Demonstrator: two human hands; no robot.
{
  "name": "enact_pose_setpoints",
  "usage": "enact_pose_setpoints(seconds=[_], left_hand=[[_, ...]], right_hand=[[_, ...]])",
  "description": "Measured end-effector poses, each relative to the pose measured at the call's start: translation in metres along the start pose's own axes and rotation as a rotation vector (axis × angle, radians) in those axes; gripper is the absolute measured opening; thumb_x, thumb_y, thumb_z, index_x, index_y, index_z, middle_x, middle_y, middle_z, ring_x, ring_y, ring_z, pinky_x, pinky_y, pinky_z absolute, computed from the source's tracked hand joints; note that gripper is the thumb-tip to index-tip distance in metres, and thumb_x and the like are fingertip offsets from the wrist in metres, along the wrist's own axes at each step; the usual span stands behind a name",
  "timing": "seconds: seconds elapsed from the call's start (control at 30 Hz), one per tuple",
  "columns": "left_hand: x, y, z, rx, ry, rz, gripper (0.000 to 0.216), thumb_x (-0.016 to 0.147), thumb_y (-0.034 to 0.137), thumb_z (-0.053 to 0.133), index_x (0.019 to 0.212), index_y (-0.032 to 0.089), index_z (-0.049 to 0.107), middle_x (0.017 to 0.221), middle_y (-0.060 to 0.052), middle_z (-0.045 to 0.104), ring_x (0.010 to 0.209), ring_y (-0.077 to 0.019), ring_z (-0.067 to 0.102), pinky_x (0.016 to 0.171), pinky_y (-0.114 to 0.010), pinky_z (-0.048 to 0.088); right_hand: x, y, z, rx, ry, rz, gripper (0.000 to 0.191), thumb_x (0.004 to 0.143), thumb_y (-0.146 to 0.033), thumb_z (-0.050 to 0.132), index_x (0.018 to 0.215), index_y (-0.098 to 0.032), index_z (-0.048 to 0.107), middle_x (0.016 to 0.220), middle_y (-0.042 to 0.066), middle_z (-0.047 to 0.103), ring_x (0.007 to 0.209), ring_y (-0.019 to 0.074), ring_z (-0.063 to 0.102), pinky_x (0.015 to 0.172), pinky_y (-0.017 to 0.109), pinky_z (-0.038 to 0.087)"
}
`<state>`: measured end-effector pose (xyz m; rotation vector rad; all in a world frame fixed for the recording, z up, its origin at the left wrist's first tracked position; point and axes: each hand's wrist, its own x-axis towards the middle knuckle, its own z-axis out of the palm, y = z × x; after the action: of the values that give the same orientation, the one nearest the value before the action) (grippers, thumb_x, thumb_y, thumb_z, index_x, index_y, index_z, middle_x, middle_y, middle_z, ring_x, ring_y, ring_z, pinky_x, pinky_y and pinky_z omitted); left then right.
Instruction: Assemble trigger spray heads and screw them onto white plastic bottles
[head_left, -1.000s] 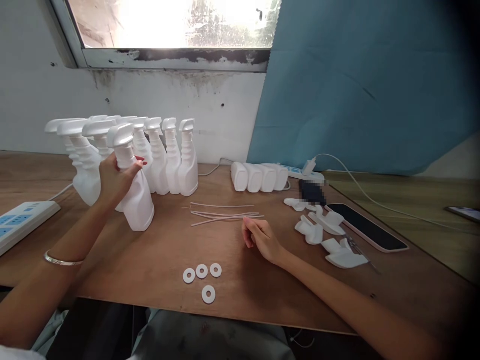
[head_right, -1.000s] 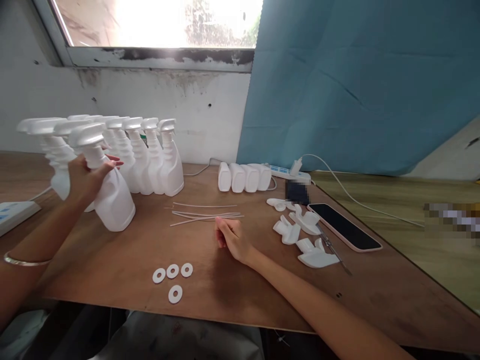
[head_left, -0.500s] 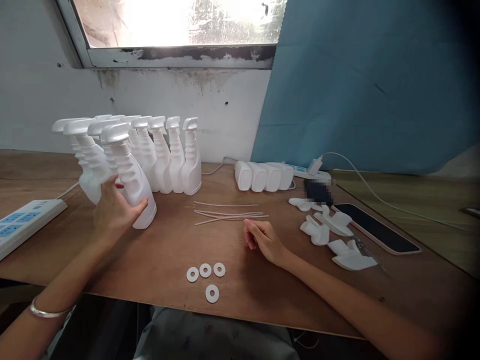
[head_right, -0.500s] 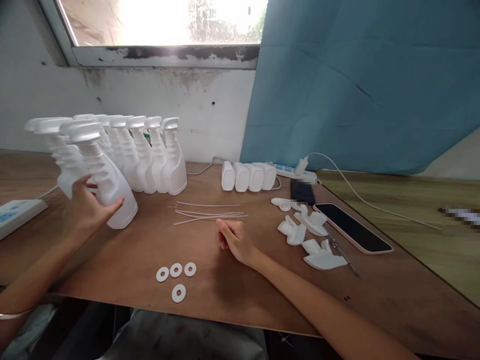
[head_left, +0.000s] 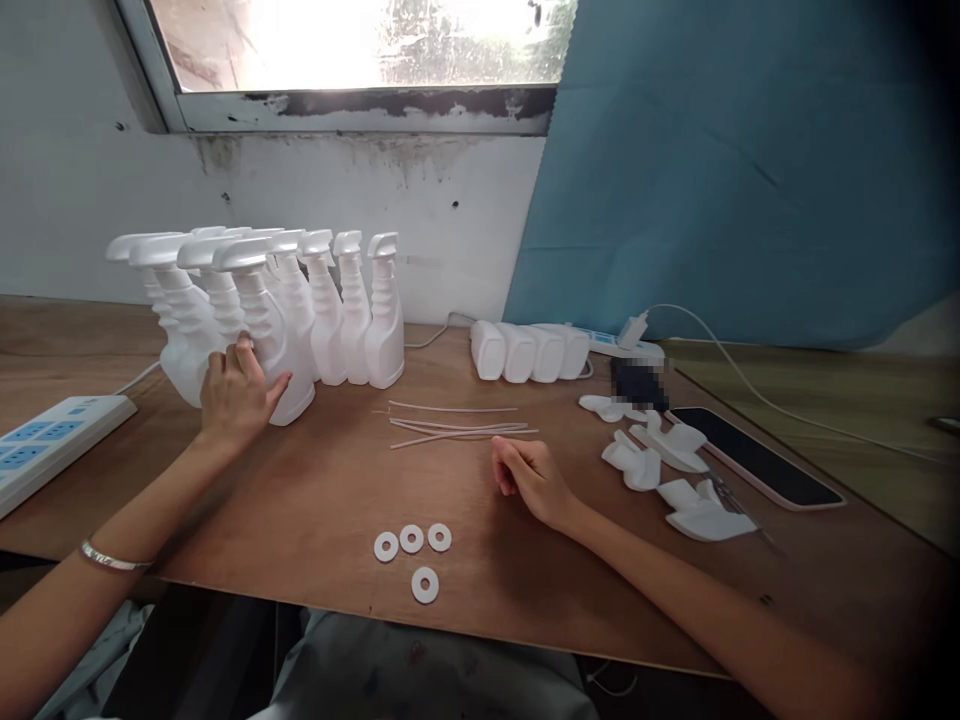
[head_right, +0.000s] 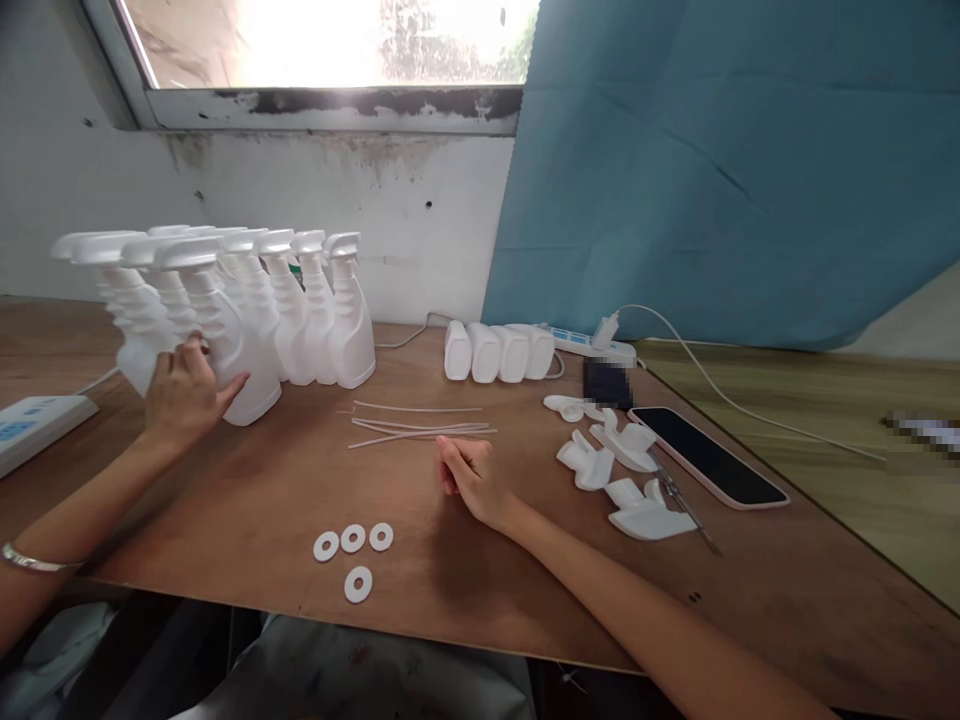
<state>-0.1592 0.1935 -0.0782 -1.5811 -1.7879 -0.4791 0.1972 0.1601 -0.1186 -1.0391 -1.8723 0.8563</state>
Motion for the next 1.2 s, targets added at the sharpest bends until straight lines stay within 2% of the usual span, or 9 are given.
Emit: enact_pose_setpoints(seconds=[0.17, 0.27, 0.33, 0.43, 0.6, 0.73, 0.93, 1.1, 1.2], left_hand=[[-0.004, 0.002, -0.009, -0.081, 0.182, 0.001, 0.089, 0.073, 0.052, 0.052, 0.13, -0.007, 0.018, 0.122, -0.03, 0.036, 0.108, -0.0376, 0.035, 0.085, -0.047, 0.032], [-0.006, 0.026, -0.02, -0.111, 0.231, 0.2, 0.061, 0.079, 0.04, 0.046, 0.128, 0.006, 0.032, 0.126, -0.021, 0.04, 0.11, -0.0344, 0.037, 0.087, -0.047, 0.029], [-0.003, 0.055, -0.019, -0.111, 0.131, 0.433, 0.043, 0.082, 0.028, 0.041, 0.123, 0.013, 0.043, 0.126, -0.014, 0.045, 0.113, -0.0302, 0.038, 0.091, -0.044, 0.028], [0.011, 0.108, 0.001, -0.086, -0.036, 0.729, 0.037, 0.081, 0.019, 0.039, 0.114, 0.008, 0.054, 0.122, -0.016, 0.05, 0.119, -0.0269, 0.037, 0.097, -0.041, 0.025], [0.048, 0.171, 0.053, -0.028, -0.188, 0.724, 0.037, 0.078, 0.009, 0.038, 0.107, 0.004, 0.06, 0.117, -0.018, 0.055, 0.12, -0.0275, 0.039, 0.1, -0.045, 0.023], [0.063, 0.178, 0.074, 0.017, -0.218, 0.673, 0.035, 0.075, 0.009, 0.042, 0.103, 0.009, 0.064, 0.112, -0.015, 0.059, 0.119, -0.0293, 0.04, 0.099, -0.049, 0.022], [0.065, 0.17, 0.079, 0.028, -0.199, 0.68, 0.032, 0.072, 0.006, 0.043, 0.095, 0.006, 0.066, 0.105, -0.015, 0.062, 0.114, -0.0288, 0.043, 0.098, -0.048, 0.024], [0.064, 0.171, 0.062, -0.058, -0.096, 0.787, 0.03, 0.079, 0.007, 0.038, 0.092, 0.005, 0.065, 0.095, -0.017, 0.064, 0.106, -0.0274, 0.049, 0.095, -0.046, 0.028], [0.056, 0.174, 0.041, -0.12, -0.034, 0.841, 0.029, 0.081, 0.008, 0.036, 0.086, 0.007, 0.065, 0.086, -0.016, 0.065, 0.097, -0.0254, 0.052, 0.091, -0.042, 0.031]], right_hand=[[0.001, 0.0, -0.001, 0.007, 0.031, 0.008, 0.044, 0.087, -0.043, 0.031, 0.055, -0.017, 0.046, 0.042, -0.002, 0.044, 0.041, 0.0084, 0.042, 0.046, 0.021, 0.034], [0.003, 0.001, -0.002, 0.009, 0.076, 0.021, 0.027, 0.086, -0.039, 0.037, 0.072, -0.019, 0.045, 0.046, -0.005, 0.045, 0.043, 0.0088, 0.044, 0.048, 0.02, 0.036], [0.004, 0.002, -0.002, 0.003, 0.075, 0.035, 0.019, 0.086, -0.037, 0.039, 0.078, -0.019, 0.043, 0.049, -0.006, 0.047, 0.045, 0.0093, 0.046, 0.049, 0.02, 0.037], [0.004, 0.003, -0.002, -0.036, 0.035, 0.029, 0.014, 0.085, -0.033, 0.039, 0.083, -0.02, 0.043, 0.053, -0.006, 0.048, 0.048, 0.0097, 0.048, 0.051, 0.021, 0.039], [0.003, 0.003, -0.003, -0.149, 0.0, -0.01, 0.005, 0.083, -0.024, 0.039, 0.086, -0.021, 0.041, 0.054, -0.006, 0.05, 0.049, 0.0096, 0.048, 0.053, 0.021, 0.038], [0.002, 0.003, -0.003, -0.21, 0.008, -0.033, 0.005, 0.082, -0.02, 0.038, 0.086, -0.02, 0.041, 0.055, -0.006, 0.05, 0.049, 0.0094, 0.048, 0.054, 0.021, 0.037], [0.006, 0.007, -0.007, -0.407, 0.055, -0.056, 0.008, 0.079, -0.016, 0.04, 0.084, -0.019, 0.045, 0.057, -0.004, 0.053, 0.051, 0.0097, 0.048, 0.056, 0.021, 0.036], [0.012, 0.004, -0.021, -0.904, 0.123, -0.081, 0.012, 0.08, -0.017, 0.039, 0.085, -0.016, 0.05, 0.08, 0.007, 0.059, 0.077, 0.0175, 0.053, 0.066, 0.027, 0.037], [0.014, 0.004, -0.034, -1.289, 0.193, 0.024, 0.017, 0.078, -0.017, 0.041, 0.089, -0.011, 0.053, 0.095, 0.018, 0.056, 0.089, 0.0272, 0.049, 0.073, 0.036, 0.035]])
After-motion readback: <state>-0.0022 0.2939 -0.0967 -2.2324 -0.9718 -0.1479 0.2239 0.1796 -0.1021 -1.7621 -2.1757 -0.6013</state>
